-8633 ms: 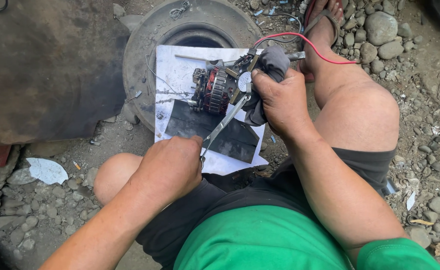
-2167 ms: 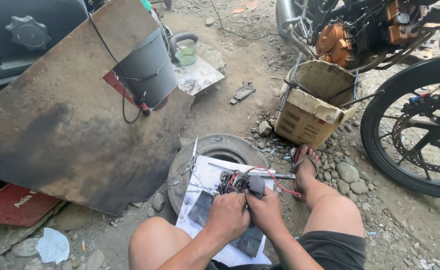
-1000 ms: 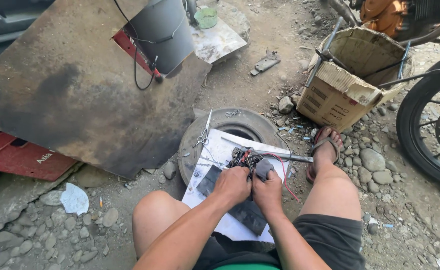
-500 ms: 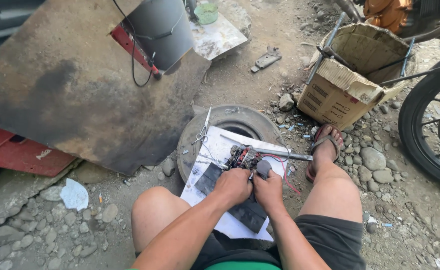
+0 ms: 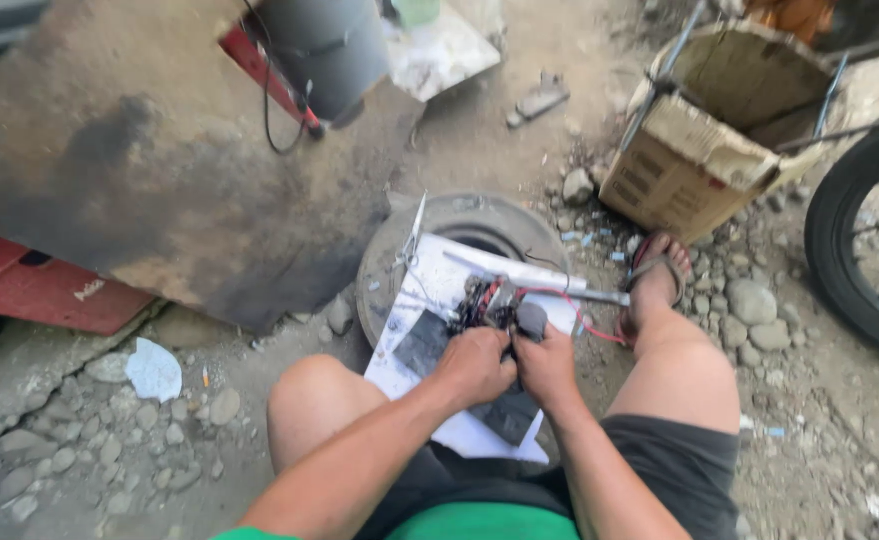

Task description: The person sits on the ground and uses pliers to adjust components on a small electric motor. They then use a cloth to wipe the motor and a piece of black material placed on a white sheet.

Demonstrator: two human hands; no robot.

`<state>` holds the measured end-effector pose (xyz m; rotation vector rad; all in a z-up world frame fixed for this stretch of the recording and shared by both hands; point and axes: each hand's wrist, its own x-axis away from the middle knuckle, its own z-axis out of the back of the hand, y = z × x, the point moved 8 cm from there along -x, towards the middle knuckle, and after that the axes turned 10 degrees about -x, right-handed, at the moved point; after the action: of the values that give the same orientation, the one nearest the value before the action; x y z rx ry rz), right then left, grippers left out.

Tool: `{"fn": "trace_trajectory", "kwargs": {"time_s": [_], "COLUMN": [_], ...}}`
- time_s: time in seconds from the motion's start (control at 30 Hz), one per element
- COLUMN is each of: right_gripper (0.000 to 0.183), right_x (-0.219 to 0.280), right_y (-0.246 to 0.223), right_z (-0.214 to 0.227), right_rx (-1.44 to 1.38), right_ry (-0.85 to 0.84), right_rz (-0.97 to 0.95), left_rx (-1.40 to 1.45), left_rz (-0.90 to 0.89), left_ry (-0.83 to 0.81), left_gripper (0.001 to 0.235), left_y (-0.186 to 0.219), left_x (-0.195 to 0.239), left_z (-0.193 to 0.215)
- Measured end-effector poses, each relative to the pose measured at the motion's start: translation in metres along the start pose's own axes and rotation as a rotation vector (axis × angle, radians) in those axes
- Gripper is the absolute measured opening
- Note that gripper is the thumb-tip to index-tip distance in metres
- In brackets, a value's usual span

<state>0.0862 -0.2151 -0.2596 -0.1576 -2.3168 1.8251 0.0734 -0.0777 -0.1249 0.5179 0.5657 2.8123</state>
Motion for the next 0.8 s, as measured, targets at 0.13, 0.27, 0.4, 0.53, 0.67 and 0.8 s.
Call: {"fn": "trace_trajectory", "kwargs": {"time_s": [0.13,0.27,0.4,0.53,0.67,0.8], "right_gripper": [0.01,0.009,0.011,0.01,0.007,0.008], "right_x": [0.016,0.017,0.019,0.017,0.019,0.023], "right_y": [0.006,-0.012,-0.011,-0.021,-0.026,-0.07], "right_z": [0.0,-0.007,-0.017,-0.015,-0.001,-0.015], "right_rx": [0.063,0.002,-0.035,-0.043,-0.042,-0.183], "right_ry": [-0.047,-0.001,-0.027,-0.032,0.015,0.056], "right_rz": [-0.013,-0.015,-0.016,0.002,-0.016,-0.061], "left_rx": [-0.026,-0.152,-0.111,-0.196,-0.243,-0.223], "left_rz": [-0.049,-0.133,-0.093,-0.134,-0.283,-0.222], "left_ry": [-0.035,0.044,-0.01,0.116,0.267,0.347], "left_gripper": [0.026,0.022,0.023,0.023,0.02,0.034], "left_y": [0.003,0.012,0.002,-0.006,0.013,0.011], "left_x": [0.012,0.011,0.014,0.009,0.027,0.05], "left_z": [0.016,0.013,0.008,0.009,0.022,0.054]}}
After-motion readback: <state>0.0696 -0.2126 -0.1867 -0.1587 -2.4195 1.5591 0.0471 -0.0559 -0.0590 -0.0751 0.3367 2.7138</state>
